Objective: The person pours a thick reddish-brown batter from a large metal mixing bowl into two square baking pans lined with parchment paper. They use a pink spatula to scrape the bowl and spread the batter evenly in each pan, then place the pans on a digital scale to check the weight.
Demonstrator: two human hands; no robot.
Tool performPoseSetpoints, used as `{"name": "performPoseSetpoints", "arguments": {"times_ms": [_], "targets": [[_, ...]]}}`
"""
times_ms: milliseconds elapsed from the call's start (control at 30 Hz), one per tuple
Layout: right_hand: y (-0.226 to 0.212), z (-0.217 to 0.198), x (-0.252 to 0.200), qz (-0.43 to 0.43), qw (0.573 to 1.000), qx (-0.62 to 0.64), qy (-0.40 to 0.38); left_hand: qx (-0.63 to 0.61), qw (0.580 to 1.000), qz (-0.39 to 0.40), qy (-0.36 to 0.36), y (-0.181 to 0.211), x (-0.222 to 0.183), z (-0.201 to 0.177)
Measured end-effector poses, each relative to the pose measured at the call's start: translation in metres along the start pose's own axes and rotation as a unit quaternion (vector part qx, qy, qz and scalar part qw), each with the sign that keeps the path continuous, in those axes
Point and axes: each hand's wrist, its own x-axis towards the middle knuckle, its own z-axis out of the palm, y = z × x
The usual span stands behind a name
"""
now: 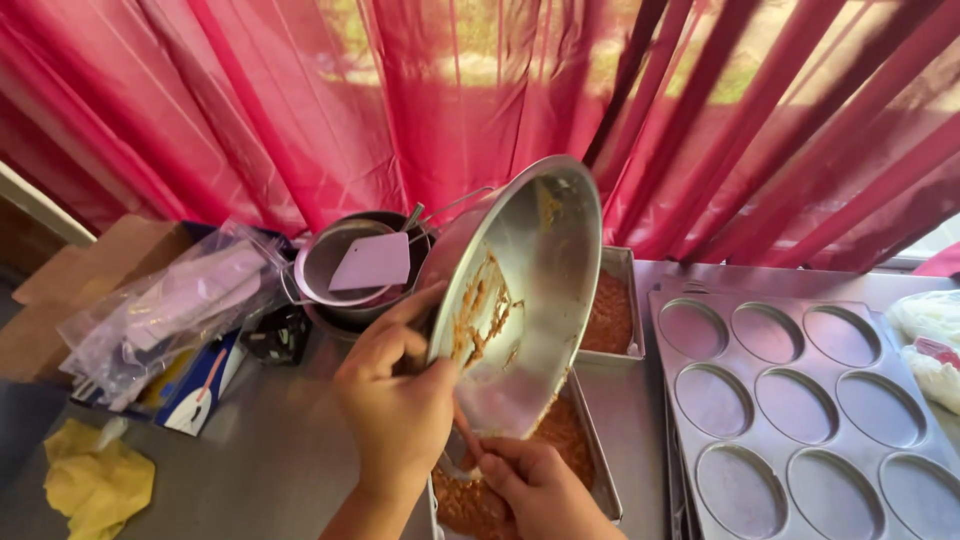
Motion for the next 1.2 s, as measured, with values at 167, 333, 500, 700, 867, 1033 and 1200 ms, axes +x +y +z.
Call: {"name": "performPoseSetpoints", "arguments": {"times_ms": [167,333,500,700,867,1033,1200], "targets": [[-0.093,0.016,-0.016,0.035,0.968,0.23,-0.093,-0.012,0.995,-0.087,0.047,-0.019,-0.015,-0.006],[-0.124,0.002,-0.015,-0.012,0.938,0.34,-0.064,-0.122,0.977,-0.132,0.115,-0.034,-0.023,-0.007],[-0.11,-0.067,-0.016,-0.086,0.984,0.145,0.065,-0.134,0.971,-0.155,0.126,-0.028,-0.017,-0.02],[-0.06,-0.171,0.023,-0.206,0.874,-0.278,0.343,-0.109,0.973,-0.123,0.16,-0.019,-0.012,-0.047],[0.063,-0.258,0.095,-0.345,0.702,-0.502,0.369,-0.085,0.972,-0.1,0.194,-0.022,-0.016,-0.073],[0.12,-0.258,0.124,-0.123,0.756,-0.534,0.359,-0.067,0.969,-0.124,0.203,-0.018,-0.015,-0.077],[0.117,-0.255,0.124,-0.102,0.763,-0.53,0.355,-0.075,0.962,-0.143,0.22,-0.009,-0.009,-0.068]]}}
